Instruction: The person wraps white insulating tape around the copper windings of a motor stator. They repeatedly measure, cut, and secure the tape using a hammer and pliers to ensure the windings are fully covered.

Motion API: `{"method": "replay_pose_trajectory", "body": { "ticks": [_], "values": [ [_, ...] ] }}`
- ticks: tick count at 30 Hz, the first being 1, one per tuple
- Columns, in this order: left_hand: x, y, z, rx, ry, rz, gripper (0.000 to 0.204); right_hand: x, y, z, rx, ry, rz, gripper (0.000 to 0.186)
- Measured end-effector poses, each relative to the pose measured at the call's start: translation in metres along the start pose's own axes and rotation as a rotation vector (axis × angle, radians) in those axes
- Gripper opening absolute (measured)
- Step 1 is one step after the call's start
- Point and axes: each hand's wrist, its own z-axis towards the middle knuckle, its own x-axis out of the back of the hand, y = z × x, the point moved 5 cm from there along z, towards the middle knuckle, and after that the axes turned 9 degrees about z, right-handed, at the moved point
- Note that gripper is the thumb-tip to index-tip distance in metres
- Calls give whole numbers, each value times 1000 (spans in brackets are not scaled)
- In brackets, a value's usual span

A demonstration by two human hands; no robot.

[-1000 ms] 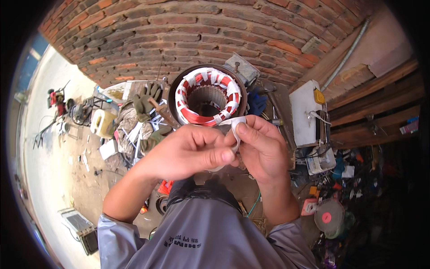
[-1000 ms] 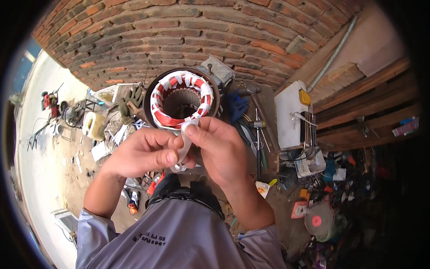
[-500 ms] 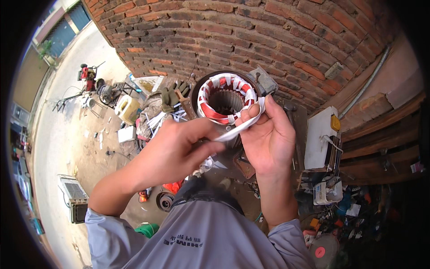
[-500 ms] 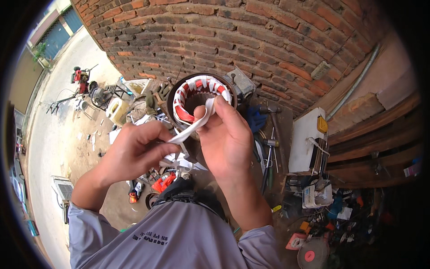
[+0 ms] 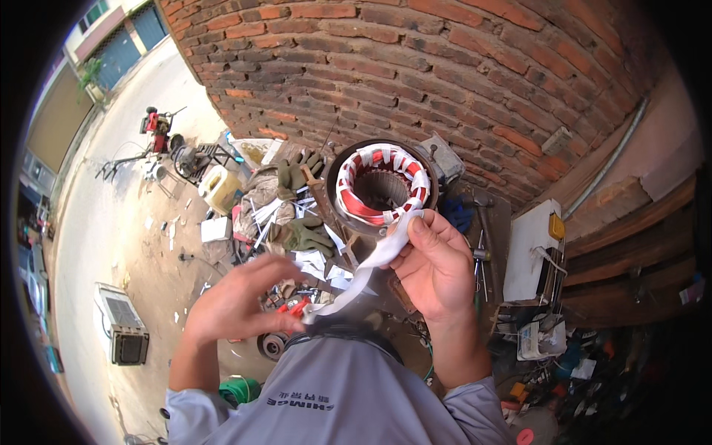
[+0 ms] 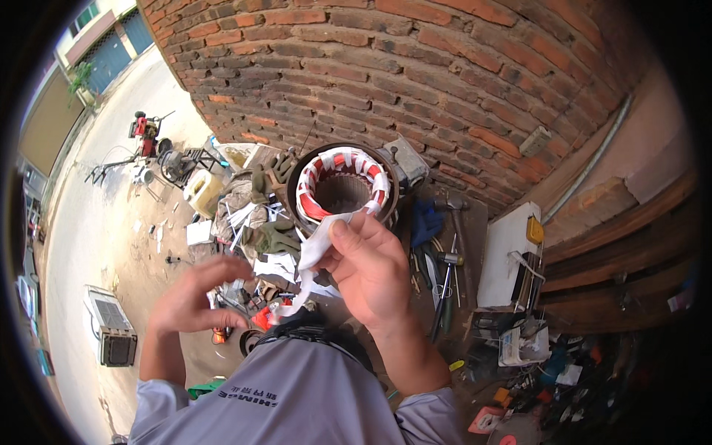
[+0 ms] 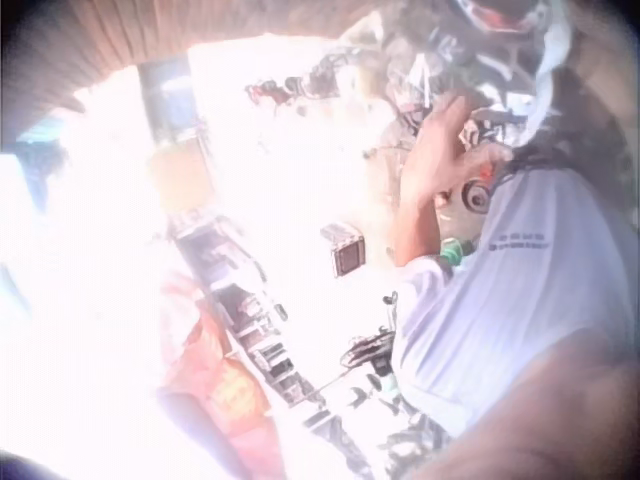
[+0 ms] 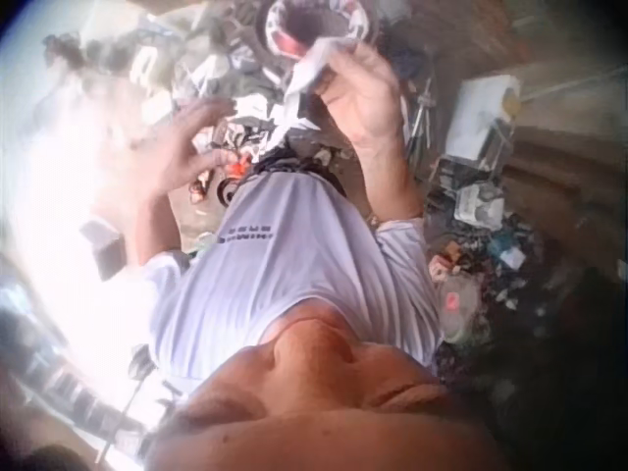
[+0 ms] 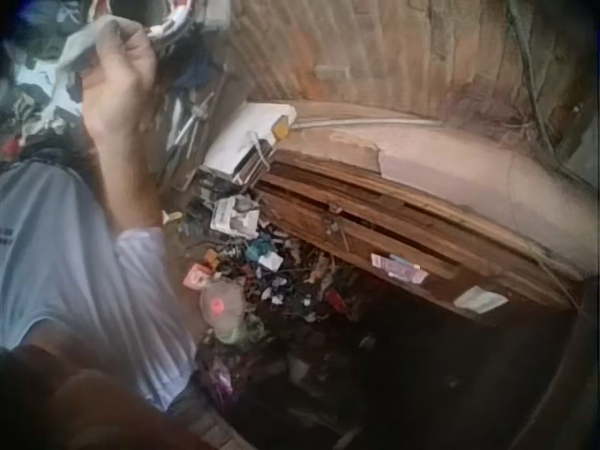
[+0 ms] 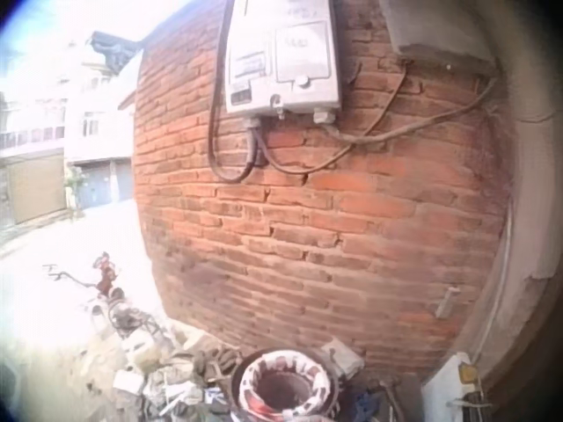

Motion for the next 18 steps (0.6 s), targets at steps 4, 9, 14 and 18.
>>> {"method": "replay_pose_trajectory", "body": {
  "ticks": [4,9,14,18],
  "values": [
    [-24,21,73,-67,-117,-831,88,-6,-7,-4,-52,38,-161,19],
    [-44,27,102,-86,-446,-1074,36,-2,-19,-9,-53,-15,-113,18],
    [-10,55,92,-150,-654,-1069,26,11,-39,-12,107,58,204,19],
    [43,37,49,-262,-466,-1001,20,39,-70,-11,238,143,388,22]
  ]
}}
